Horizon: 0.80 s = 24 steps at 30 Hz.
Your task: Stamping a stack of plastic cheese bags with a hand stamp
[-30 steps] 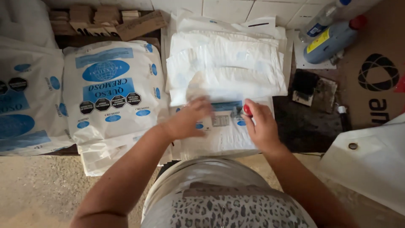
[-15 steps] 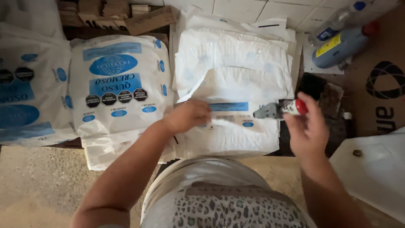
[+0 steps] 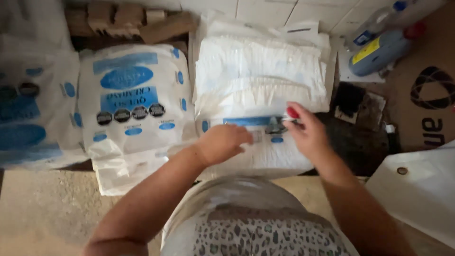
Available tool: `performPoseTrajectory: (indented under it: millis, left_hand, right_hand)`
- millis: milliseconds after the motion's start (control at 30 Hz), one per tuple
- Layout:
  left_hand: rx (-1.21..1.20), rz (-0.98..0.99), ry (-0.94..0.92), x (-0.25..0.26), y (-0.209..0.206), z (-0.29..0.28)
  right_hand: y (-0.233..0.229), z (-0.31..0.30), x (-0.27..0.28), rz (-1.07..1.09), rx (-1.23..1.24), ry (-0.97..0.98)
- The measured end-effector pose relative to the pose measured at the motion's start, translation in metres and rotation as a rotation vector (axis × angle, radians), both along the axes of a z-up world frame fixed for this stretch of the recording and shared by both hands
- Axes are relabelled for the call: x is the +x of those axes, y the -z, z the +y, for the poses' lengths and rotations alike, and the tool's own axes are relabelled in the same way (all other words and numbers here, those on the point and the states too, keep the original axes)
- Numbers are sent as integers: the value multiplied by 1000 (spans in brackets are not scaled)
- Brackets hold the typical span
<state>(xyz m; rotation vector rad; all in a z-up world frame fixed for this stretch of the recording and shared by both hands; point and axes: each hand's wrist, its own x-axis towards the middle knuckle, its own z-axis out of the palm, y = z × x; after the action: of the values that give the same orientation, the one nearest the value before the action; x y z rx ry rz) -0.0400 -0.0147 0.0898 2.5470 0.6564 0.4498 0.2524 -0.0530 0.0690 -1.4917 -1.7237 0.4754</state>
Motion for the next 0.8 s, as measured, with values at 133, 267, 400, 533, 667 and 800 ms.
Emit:
performPoseTrajectory:
  millis: [133, 267, 400, 533, 667, 800]
  left_hand:
    - [-128, 275, -34, -21, 52, 8]
    - [-320, 331, -120, -30, 48, 17]
    - [-303, 336, -209, -28, 46, 17]
    - [-303, 275, -201, -26, 32, 18]
    - [-412, 430, -432, -18, -7, 16]
    - [-381, 310, -555, -16, -4, 14]
  right_hand:
    - [-43, -2, 40, 19, 78, 198]
    - [-54, 4, 115, -124, 66, 376]
    - [-46, 7, 159, -165, 96, 460]
    - [-33, 5, 157, -269, 46, 534]
    - [-10, 9, 156, -273, 2, 492]
    - [-13, 26, 185, -175, -32, 472]
